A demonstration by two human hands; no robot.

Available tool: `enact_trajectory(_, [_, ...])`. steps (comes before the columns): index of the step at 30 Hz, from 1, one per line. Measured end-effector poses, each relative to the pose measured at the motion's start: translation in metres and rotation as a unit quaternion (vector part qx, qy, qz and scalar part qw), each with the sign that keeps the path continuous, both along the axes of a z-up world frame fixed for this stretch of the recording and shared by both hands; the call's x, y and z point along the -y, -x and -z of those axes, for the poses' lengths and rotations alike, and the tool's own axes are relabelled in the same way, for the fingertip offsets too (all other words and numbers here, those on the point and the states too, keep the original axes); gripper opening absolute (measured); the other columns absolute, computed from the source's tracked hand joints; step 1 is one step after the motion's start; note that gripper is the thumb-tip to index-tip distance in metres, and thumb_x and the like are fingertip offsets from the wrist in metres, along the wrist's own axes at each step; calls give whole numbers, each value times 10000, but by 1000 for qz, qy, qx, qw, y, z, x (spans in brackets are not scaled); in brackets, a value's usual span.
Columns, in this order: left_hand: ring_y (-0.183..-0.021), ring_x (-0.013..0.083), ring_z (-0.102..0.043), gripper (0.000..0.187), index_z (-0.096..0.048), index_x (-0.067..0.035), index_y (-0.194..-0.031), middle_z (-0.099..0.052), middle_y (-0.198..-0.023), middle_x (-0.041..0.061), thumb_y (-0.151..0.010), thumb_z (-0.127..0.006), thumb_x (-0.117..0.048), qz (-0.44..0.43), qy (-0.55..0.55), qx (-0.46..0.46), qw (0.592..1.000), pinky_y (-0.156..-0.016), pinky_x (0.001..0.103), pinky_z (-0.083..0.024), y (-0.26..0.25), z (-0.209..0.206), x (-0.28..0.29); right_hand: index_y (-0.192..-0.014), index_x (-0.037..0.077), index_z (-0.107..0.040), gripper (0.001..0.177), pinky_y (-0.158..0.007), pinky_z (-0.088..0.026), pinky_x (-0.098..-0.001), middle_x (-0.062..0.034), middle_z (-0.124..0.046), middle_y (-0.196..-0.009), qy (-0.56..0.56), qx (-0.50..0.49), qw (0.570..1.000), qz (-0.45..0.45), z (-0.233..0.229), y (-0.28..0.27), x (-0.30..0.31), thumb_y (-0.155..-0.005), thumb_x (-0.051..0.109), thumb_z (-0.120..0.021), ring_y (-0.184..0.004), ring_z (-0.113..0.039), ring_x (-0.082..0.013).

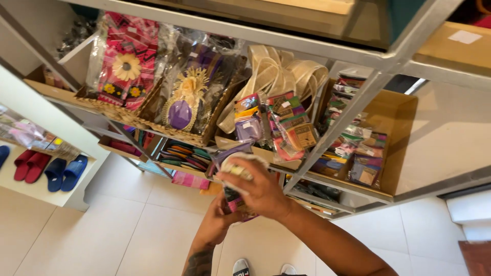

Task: The person wipes a metal shelving unit with a white cloth, cleaning the surface and the edges of cardboard boxes. They then pick up and wipe several packaged decorative items, including small woven baskets and floral wreaths, before placing them back on the shelf.

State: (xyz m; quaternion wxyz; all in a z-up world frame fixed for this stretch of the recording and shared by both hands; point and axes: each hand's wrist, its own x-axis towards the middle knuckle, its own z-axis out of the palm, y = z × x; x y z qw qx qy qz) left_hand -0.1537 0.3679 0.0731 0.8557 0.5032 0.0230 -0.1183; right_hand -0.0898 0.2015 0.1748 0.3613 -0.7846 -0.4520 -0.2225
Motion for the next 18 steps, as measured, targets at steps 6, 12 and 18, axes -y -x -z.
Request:
enact_trajectory(6, [-1163, 210, -654, 726, -526, -29, -1385, -672, -1279, 77, -714, -673, 208, 46, 32, -9, 998, -952, 375, -568, 5, 13, 26, -1191, 208, -702, 275, -873, -588, -360, -54, -603, -1310, 110, -420, 883, 176, 0, 13, 90, -927, 277, -724, -1040, -715, -258])
enact_trajectory(12, [-1158, 177, -613, 691, -492, -81, -1473, -653, -1336, 50, -845, -715, 104, 186, 16, 6, 982, -909, 335, -540, -8, 20, 103, -1283, 153, -686, 524, -955, -522, -327, -19, -772, -1169, 14, -557, 817, 148, 34, 29, 193, -844, 429, -761, -1093, -703, -171])
enact_trajectory(18, [-1077, 181, -645, 682, -448, -87, -1497, -682, -1246, 67, -886, -748, -40, 162, -231, 153, 947, -879, 336, -541, -42, 4, 217, -1247, 88, -686, 513, -945, -510, -328, -68, -776, -1152, -67, -529, 791, 301, 83, 38, 299, -867, 425, -761, -1064, -681, -154])
